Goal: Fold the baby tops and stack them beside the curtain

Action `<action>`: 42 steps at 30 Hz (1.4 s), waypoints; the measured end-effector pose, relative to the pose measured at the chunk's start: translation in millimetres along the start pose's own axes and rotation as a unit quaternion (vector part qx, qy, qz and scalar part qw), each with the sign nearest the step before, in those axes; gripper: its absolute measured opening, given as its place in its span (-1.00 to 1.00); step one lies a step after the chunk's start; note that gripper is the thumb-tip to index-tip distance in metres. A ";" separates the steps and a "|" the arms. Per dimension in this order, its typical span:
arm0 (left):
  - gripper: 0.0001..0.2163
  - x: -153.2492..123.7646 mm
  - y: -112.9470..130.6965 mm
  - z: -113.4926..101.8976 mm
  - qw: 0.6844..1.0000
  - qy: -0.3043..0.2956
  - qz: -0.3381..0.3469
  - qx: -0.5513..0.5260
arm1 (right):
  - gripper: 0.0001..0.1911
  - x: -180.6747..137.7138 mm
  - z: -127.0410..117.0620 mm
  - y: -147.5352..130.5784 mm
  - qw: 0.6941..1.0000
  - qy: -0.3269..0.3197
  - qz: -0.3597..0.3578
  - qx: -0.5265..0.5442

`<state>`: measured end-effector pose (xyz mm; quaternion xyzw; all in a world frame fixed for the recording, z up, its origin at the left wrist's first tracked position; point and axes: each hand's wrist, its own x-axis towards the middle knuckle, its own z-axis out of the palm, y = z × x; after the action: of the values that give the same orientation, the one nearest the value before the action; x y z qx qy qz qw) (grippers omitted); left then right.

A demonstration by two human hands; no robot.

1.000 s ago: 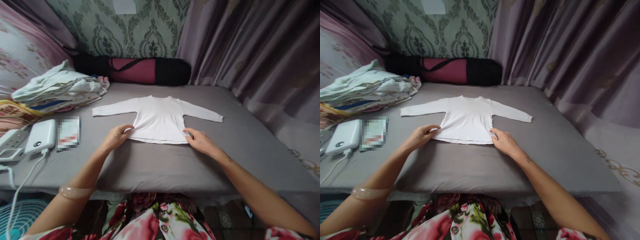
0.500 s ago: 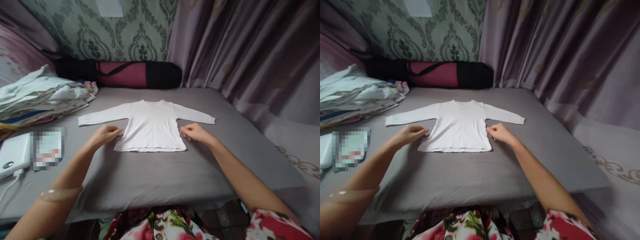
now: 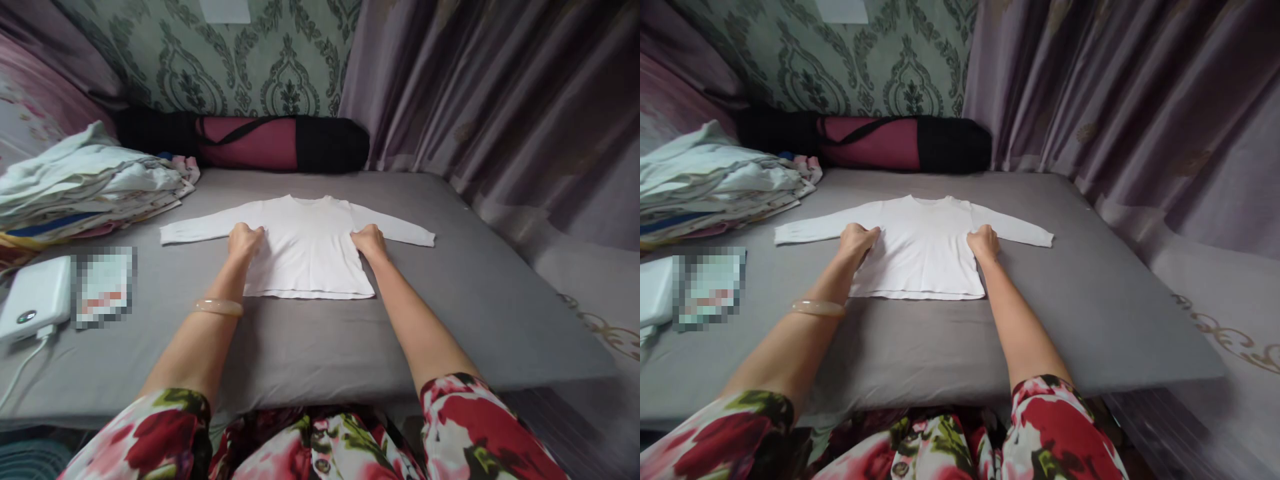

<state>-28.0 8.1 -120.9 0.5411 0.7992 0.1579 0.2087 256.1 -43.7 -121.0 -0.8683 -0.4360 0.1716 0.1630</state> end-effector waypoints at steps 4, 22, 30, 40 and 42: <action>-0.79 -0.3 2.6 0.2 1.000 -0.015 0.013 -0.015 | -0.70 7.1 2.0 2.1 1.000 -0.013 -0.003 0.021; -0.59 -28.1 -0.5 12.6 0.970 0.026 0.203 0.134 | -0.55 -31.7 20.1 -7.2 0.984 0.082 -0.114 -0.112; -0.60 -11.3 -25.7 7.9 0.957 0.008 0.241 0.162 | -0.52 -26.8 19.9 -1.4 0.975 0.056 -0.129 -0.175; -0.58 17.8 -9.2 -6.2 0.995 -0.049 0.043 -0.074 | -0.54 -30.6 21.2 -3.2 0.971 0.071 -0.131 -0.188; -0.68 23.5 -6.8 -4.3 0.994 -0.042 0.013 -0.103 | -0.54 -30.2 21.8 -2.8 0.970 0.074 -0.132 -0.190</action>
<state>-43.3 27.3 -124.3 0.5329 0.7622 0.2194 0.2947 227.6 -63.7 -134.5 -0.8285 -0.5579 -0.0020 0.0474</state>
